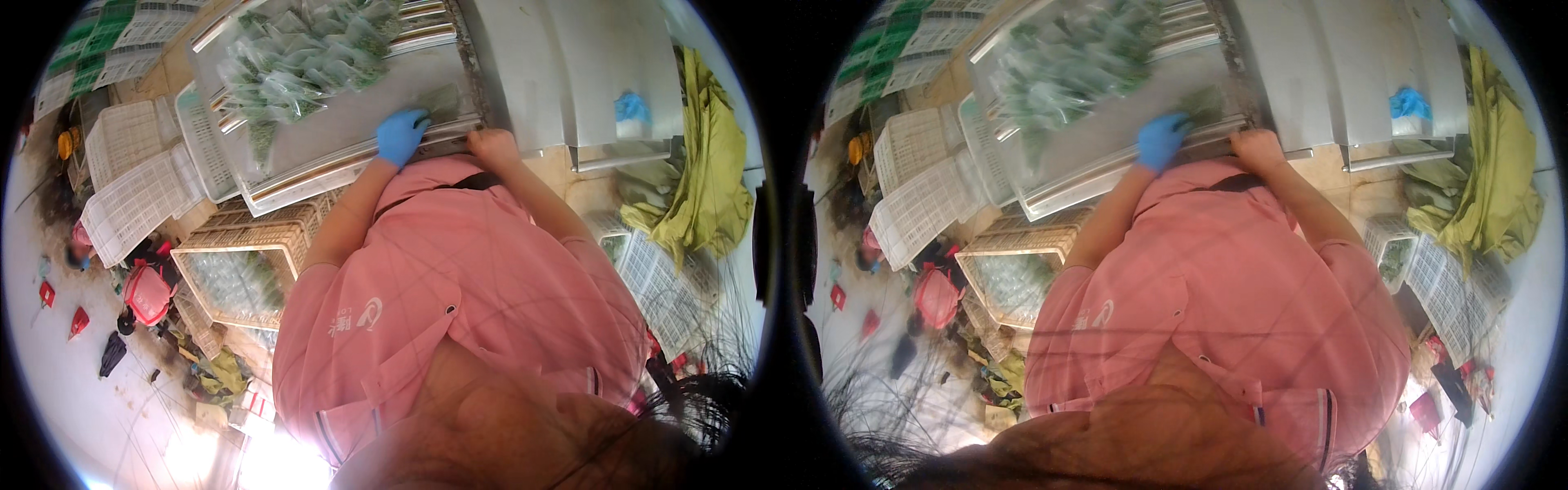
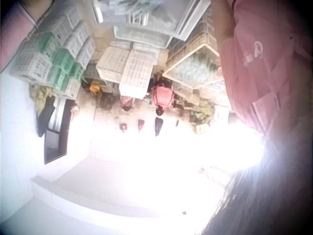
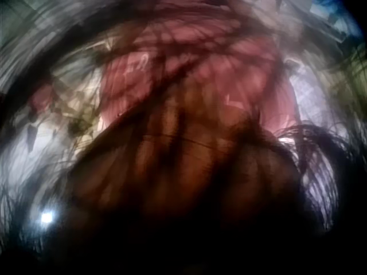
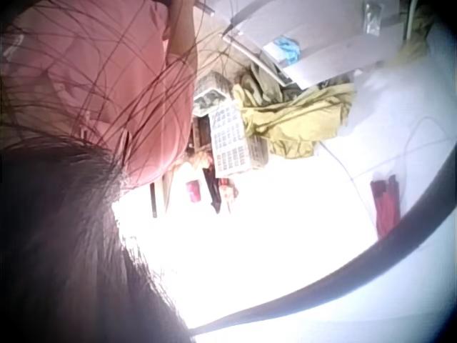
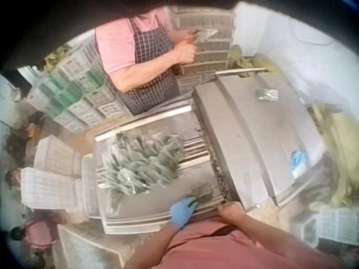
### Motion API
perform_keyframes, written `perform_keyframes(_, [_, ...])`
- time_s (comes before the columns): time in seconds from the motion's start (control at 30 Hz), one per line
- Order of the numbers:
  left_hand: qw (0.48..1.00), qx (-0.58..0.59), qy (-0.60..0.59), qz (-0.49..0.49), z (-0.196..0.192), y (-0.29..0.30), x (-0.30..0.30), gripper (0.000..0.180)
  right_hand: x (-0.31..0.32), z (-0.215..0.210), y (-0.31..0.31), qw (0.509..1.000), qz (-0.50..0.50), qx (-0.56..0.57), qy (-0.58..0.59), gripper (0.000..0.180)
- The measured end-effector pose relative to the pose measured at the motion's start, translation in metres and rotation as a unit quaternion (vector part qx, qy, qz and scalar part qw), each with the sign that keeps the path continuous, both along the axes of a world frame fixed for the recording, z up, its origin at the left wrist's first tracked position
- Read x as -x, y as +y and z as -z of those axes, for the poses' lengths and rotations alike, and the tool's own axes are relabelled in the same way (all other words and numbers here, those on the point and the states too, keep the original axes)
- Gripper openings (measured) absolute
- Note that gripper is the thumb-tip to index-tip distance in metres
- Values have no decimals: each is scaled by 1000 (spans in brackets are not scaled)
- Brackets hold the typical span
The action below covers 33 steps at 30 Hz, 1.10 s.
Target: The person places portions of green leafy vegetables into clear plastic bags and arranges them in a vacuum-sealing machine. They repeatedly load the machine, seal the bags, and remove the sealed packages, continuing the process with additional vegetables.
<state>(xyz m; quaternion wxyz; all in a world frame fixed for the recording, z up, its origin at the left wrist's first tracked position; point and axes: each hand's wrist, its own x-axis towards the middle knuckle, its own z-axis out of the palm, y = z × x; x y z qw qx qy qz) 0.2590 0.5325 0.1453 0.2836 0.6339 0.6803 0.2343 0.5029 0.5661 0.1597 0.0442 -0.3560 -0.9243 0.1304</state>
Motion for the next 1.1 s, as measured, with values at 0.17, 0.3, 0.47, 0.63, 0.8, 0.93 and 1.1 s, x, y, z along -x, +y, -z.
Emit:
perform_keyframes(0.17, [1000,-25,-9,5,5,6,-11,21,-9,7,-3,999,12,-30,-28,12])
perform_keyframes(0.3, [999,36,5,16,0,9,-11,27,-8,9,-6,997,25,-32,-61,11])
perform_keyframes(0.47, [999,31,11,7,-4,7,-11,27,-5,8,-7,997,34,-26,-68,10])
perform_keyframes(0.63, [1000,-11,-1,3,2,6,-11,20,-2,1,-5,994,38,-4,-99,12])
perform_keyframes(0.8, [1000,7,-14,3,-4,2,-6,24,45,-48,20,991,61,109,-36,21])
perform_keyframes(0.93, [995,81,24,51,3,3,-1,34,128,-58,49,958,151,162,184,30])
perform_keyframes(1.1, [999,26,-17,-13,-18,-9,3,49,200,-30,89,752,242,503,350,25])
